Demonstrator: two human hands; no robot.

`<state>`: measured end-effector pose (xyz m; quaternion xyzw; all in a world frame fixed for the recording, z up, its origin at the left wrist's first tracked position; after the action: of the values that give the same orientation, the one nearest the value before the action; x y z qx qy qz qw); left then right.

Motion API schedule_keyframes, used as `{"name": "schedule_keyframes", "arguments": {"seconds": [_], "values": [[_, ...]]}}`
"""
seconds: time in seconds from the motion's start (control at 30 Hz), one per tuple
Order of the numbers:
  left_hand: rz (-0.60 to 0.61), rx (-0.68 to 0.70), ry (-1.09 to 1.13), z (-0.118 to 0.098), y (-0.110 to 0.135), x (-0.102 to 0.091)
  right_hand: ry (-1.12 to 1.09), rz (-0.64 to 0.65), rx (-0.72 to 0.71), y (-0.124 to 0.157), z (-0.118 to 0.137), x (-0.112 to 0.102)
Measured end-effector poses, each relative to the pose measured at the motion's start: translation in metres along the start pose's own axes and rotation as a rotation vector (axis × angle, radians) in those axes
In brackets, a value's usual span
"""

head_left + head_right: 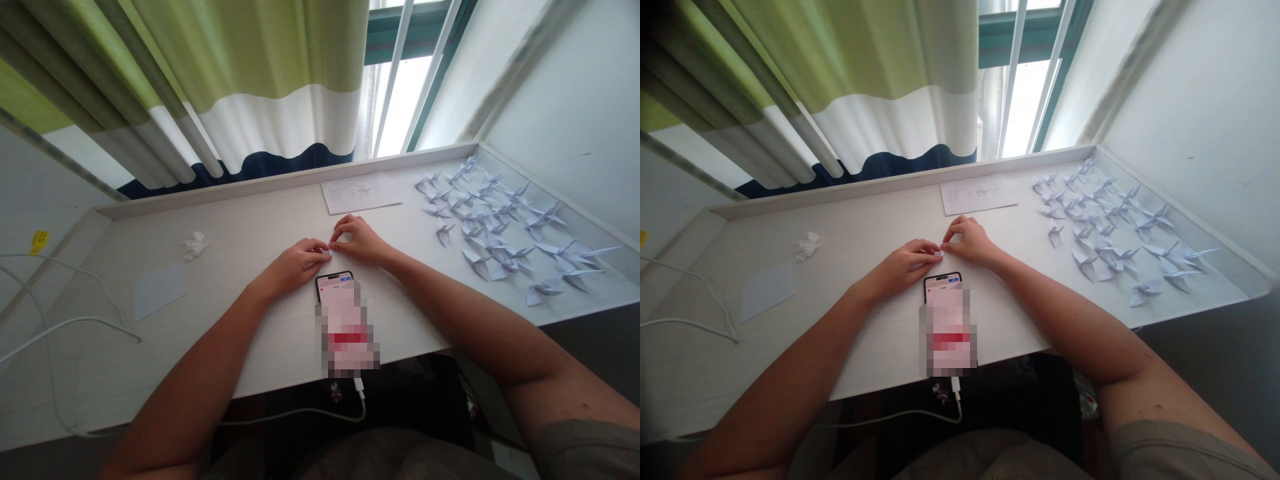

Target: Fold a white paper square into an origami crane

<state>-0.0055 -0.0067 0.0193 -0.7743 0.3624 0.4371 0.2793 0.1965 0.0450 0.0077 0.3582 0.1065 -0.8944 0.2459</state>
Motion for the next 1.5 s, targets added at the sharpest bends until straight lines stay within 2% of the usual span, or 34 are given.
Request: {"name": "schedule_keyframes", "arguments": {"seconds": [0.57, 0.83, 1.07, 1.27, 1.5], "values": [[0.061, 0.005, -0.057, -0.004, -0.004, -0.005, 0.015, -0.067, 0.012, -0.001, 0.001, 0.004], [0.083, 0.008, -0.137, -0.005, -0.006, -0.001, 0.029, -0.071, 0.024, -0.003, -0.002, 0.004], [0.117, -0.033, -0.136, -0.008, -0.005, -0.002, -0.124, -0.074, 0.064, -0.001, -0.005, -0.007], [0.122, -0.039, -0.143, -0.008, -0.006, -0.002, -0.024, -0.064, -0.026, 0.001, 0.0, -0.004], [0.099, -0.026, -0.127, -0.007, -0.006, 0.001, 0.042, -0.031, -0.004, 0.0, -0.002, 0.0]]}}
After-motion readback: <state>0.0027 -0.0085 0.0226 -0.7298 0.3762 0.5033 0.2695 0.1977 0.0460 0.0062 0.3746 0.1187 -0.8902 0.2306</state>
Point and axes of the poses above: each hand's wrist, its own y-axis away from the middle knuckle, its own x-axis out of the palm, z = x × y, the point moved 3 cm from there along -y, towards the middle knuckle, and after that the axes turned 15 degrees about z, right-handed, at the moved point
